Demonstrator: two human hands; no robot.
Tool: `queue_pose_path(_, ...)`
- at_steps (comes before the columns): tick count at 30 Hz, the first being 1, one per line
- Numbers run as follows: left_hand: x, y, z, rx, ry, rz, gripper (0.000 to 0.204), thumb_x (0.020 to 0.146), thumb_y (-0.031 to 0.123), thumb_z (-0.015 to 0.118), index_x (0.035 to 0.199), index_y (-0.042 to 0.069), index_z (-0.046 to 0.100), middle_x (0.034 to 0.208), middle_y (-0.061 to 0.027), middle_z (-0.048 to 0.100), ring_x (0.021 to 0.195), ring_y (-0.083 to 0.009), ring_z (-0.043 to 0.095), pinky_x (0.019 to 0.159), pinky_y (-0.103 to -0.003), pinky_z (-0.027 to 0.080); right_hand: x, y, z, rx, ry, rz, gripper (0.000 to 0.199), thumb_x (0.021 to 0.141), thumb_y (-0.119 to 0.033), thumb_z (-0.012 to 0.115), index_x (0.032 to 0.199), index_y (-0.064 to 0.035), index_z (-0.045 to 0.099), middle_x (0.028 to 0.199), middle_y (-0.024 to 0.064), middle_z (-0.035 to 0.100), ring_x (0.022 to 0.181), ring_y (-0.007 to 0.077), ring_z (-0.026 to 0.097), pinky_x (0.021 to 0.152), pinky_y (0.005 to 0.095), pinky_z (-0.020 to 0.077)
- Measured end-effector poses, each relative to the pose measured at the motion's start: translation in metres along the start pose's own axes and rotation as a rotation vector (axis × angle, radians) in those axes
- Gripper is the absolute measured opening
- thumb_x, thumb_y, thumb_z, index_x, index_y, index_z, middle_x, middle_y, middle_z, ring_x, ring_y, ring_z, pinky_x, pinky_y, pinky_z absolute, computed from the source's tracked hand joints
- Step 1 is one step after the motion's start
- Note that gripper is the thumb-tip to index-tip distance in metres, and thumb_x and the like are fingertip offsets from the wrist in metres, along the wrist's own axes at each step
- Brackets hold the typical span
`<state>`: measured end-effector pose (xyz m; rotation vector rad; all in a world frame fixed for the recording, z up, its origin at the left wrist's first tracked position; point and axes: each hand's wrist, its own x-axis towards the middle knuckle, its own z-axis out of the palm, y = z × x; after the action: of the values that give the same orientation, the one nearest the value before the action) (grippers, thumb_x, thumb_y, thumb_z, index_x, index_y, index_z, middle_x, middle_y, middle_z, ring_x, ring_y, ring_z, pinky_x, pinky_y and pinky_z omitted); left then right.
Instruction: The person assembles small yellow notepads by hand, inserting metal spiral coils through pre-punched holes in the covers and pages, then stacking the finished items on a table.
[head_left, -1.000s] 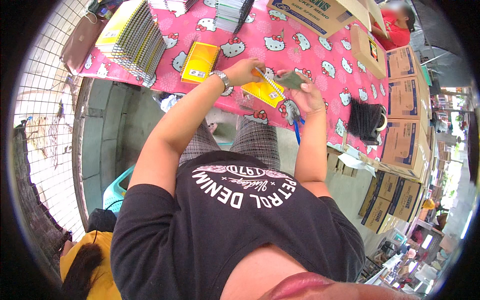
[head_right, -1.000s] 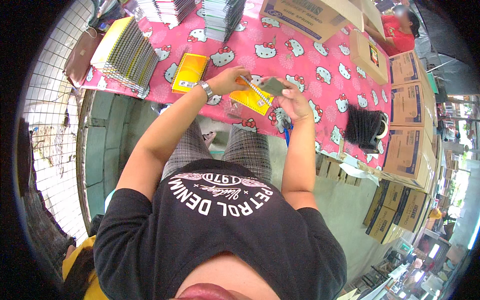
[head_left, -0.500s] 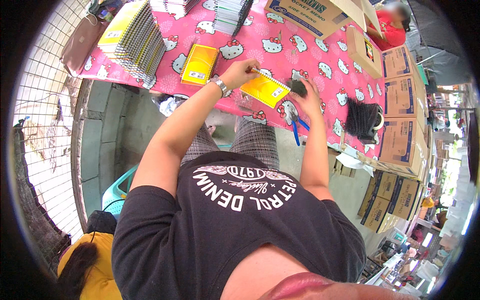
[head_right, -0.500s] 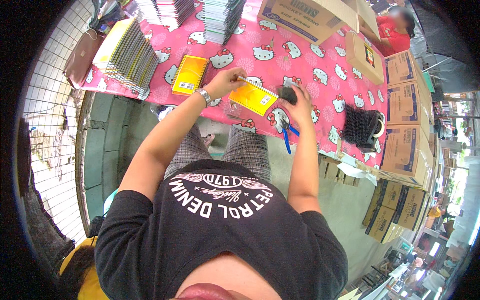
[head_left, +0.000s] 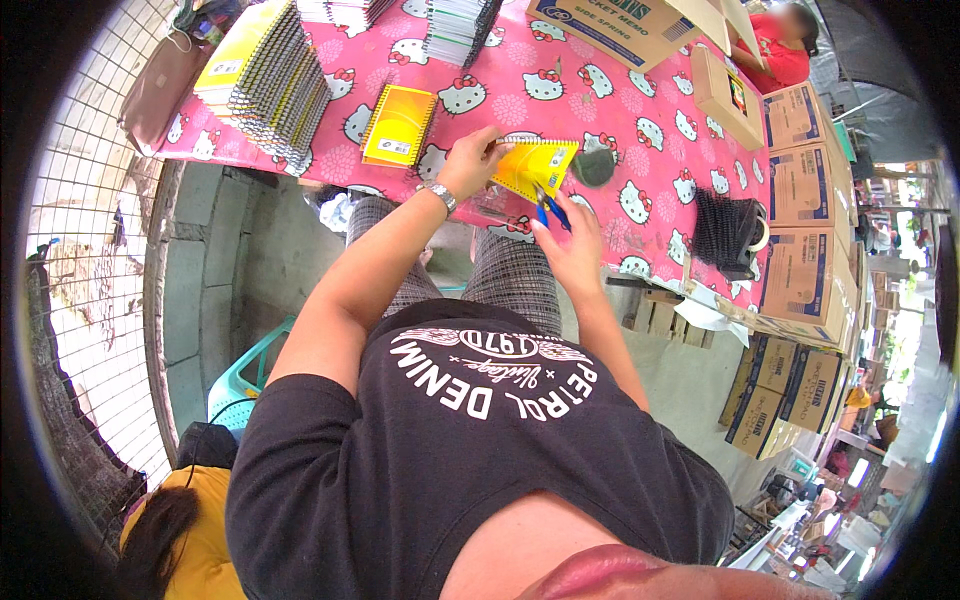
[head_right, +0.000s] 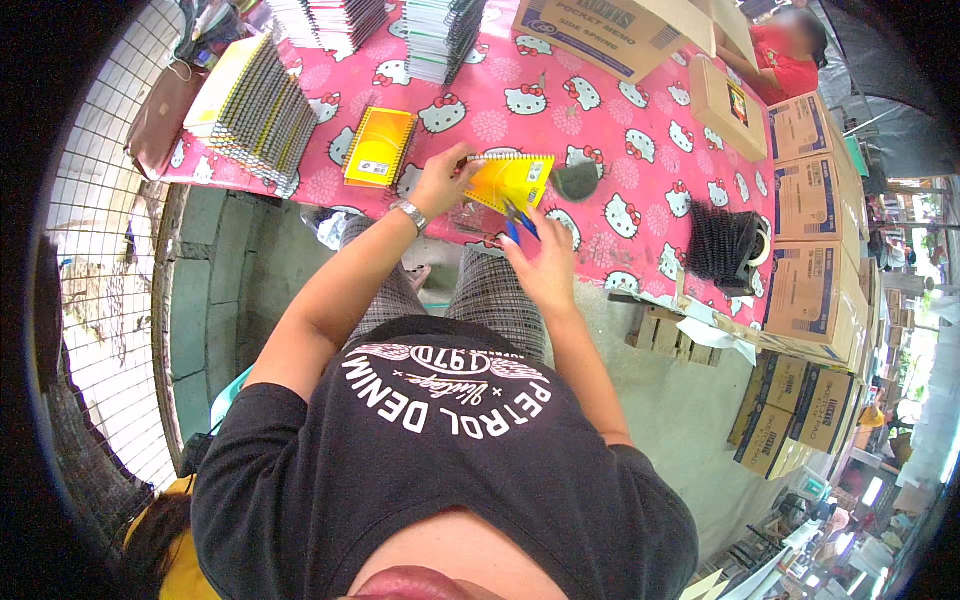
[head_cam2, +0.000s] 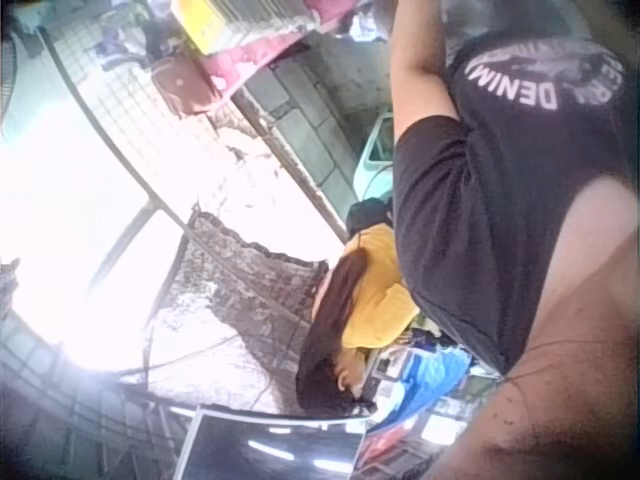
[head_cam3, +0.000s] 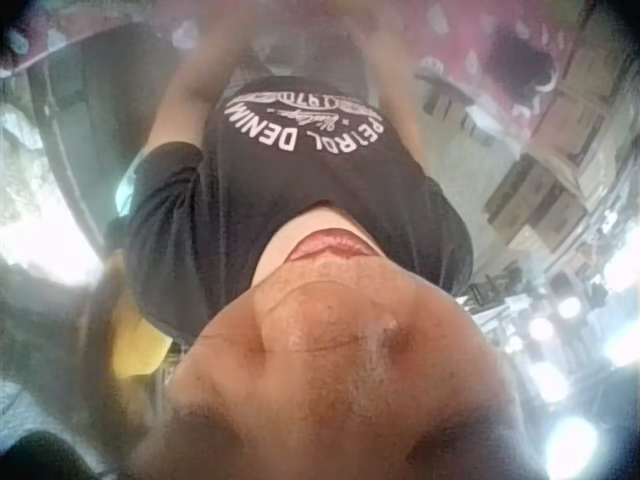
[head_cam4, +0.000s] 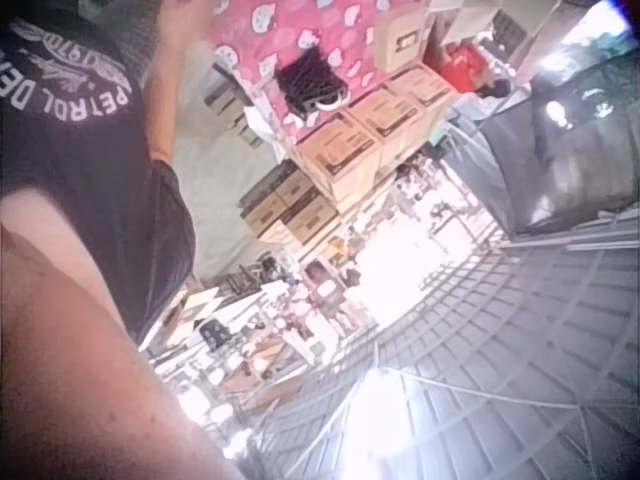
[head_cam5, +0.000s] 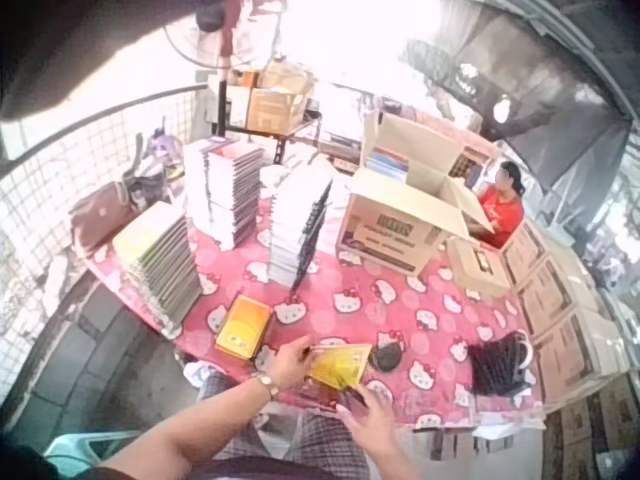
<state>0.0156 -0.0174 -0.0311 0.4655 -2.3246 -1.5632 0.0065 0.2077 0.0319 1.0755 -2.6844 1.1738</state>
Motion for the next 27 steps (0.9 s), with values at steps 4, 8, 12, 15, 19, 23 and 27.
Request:
queue_pose_path(4,-0.003,0.001,0.0,-0.073,0.003,0.057,0.02,0.085,0.012,0.065,0.101,0.004,0.059,0.08,-0.0155,0.063,0.072,-0.0253,0.064,0.065,-0.034,0.051,0.034,-0.015,0.018,-0.009,0.032,-0.068,0.051,0.075,-0.028,0.073,0.116,-0.002,0.059,0.105,0.0167,0.06,0.099,0.0337,0.055,0.09,0.0448,0.0416)
queue_pose_path(8,-0.006,0.004,0.0,-0.079,0.087,0.175,0.017,0.083,0.009,0.065,0.099,0.003,0.061,0.081,-0.0153,0.063,0.071,-0.0253,0.064,0.065,-0.034,0.052,0.046,-0.023,0.024,-0.185,0.028,-0.155,0.049,0.074,-0.031,0.071,0.114,-0.0031,0.061,0.103,0.0144,0.06,0.101,0.0336,0.053,0.092,0.0435,0.0402)
queue_pose_path(12,-0.007,-0.003,0.0,-0.052,0.103,0.171,0.017,0.081,0.008,0.066,0.097,0.002,0.062,0.084,-0.015,0.064,0.072,-0.026,0.064,0.065,-0.034,0.052,0.046,-0.028,0.028,-0.273,0.062,-0.161,0.046,0.07,-0.028,0.073,0.108,-0.0022,0.064,0.101,0.0134,0.06,0.098,0.0322,0.053,0.09,0.0419,0.0424)
queue_pose_path(15,-0.01,-0.004,-0.001,0.024,0.073,0.154,0.016,0.084,0.006,0.063,0.099,0.0,0.063,0.085,-0.0137,0.065,0.073,-0.0197,0.065,0.068,-0.031,0.052,0.045,-0.027,0.027,-0.319,0.046,-0.189,0.044,0.075,-0.029,0.071,0.109,-0.0014,0.063,0.099,0.0125,0.063,0.091,0.0288,0.058,0.083,0.0395,0.0472)
queue_pose_path(19,-0.015,0.008,-0.003,0.107,0.117,0.227,0.015,0.083,0.007,0.064,0.097,0.0,0.064,0.082,-0.0137,0.064,0.069,-0.0217,0.065,0.065,-0.031,0.052,0.05,-0.02,0.023,0.56,-0.348,0.54,0.035,0.086,-0.029,0.065,0.108,-0.0012,0.064,0.098,0.0117,0.067,0.079,0.0219,0.063,0.069,0.0337,0.0517)
queue_pose_path(23,-0.02,0.013,-0.012,0.107,0.139,0.302,0.017,0.082,0.008,0.066,0.097,0.0,0.064,0.082,-0.0123,0.064,0.069,-0.0216,0.065,0.064,-0.031,0.052,0.039,-0.003,0.021,1.024,-0.358,0.64,0.035,0.089,-0.024,0.064,0.115,-0.0002,0.062,0.102,0.0129,0.067,0.083,0.0178,0.065,0.074,0.0291,0.0514)
queue_pose_path(27,-0.024,0.013,-0.05,-0.617,0.431,-0.178,0.02,0.081,0.004,0.064,0.101,0.001,0.063,0.088,-0.0132,0.065,0.074,-0.0245,0.065,0.064,-0.032,0.052,0.019,0.042,0.004,0.22,-0.011,0.243,0.039,0.083,-0.026,0.07,0.113,-0.0025,0.062,0.104,0.0154,0.067,0.093,0.026,0.064,0.083,0.0338,0.0488)
